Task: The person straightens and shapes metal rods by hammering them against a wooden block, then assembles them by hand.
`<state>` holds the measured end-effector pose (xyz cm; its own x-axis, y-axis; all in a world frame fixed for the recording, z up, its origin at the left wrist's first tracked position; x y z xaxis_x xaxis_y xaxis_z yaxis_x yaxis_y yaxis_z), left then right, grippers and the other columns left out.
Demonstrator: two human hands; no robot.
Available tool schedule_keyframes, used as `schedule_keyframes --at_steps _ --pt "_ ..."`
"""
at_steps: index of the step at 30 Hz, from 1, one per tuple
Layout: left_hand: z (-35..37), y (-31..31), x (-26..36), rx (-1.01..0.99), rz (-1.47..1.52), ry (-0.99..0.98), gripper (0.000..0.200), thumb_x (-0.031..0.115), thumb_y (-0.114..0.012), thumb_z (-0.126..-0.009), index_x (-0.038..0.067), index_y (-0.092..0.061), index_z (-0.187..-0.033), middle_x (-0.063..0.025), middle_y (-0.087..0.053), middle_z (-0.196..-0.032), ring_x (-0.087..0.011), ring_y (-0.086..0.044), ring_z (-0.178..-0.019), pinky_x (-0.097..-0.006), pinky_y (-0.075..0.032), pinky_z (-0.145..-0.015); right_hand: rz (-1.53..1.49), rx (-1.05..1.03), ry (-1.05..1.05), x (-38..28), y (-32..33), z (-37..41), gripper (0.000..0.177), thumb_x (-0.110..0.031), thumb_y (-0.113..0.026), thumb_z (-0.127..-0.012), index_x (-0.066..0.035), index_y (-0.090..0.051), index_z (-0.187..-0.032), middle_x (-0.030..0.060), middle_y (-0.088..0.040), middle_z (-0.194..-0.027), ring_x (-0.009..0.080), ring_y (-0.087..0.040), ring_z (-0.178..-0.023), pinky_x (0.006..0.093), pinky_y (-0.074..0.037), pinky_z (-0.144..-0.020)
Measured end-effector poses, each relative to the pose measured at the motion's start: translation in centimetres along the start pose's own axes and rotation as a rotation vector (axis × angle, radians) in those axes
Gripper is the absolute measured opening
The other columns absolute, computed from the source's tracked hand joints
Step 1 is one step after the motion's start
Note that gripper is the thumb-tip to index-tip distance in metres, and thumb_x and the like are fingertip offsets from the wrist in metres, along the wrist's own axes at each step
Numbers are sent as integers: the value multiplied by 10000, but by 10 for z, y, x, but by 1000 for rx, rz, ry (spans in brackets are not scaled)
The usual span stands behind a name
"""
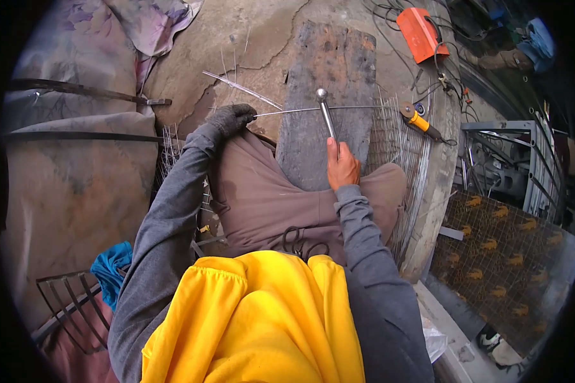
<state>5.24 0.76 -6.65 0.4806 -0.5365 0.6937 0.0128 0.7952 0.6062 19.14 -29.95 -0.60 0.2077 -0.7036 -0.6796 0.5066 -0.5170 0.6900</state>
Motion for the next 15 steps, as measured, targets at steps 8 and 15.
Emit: schedule_keyframes --at_steps 8,15 --pt "2 5 7 66 -93 -53 288 253 -566 -946 68 -642 -1153 -100 -678 -1097 -252 -637 -1012 -362 -486 -907 -24 -14 -7 1 17 17 614 -580 -402 -970 -5 -556 -820 263 -621 -799 483 -582 -811 522 -439 -741" --pt "-19 -10 45 44 162 70 283 183 -571 -926 35 -641 -1157 -80 -675 -950 -157 -613 -826 -321 -511 -789 74 -51 -80 56 26 53 584 -564 -399 -973 -14 -563 -861 279 -639 -881 506 -578 -875 551 -432 -773"
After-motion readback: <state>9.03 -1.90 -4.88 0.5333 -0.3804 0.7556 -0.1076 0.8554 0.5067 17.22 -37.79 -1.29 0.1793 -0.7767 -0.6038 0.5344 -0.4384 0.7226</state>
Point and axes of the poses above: each hand's wrist, its own z-axis away from the middle knuckle, its own y-axis out of the back of the hand, x = y × z, the point moved 5 cm from there along -z, towards the middle knuckle
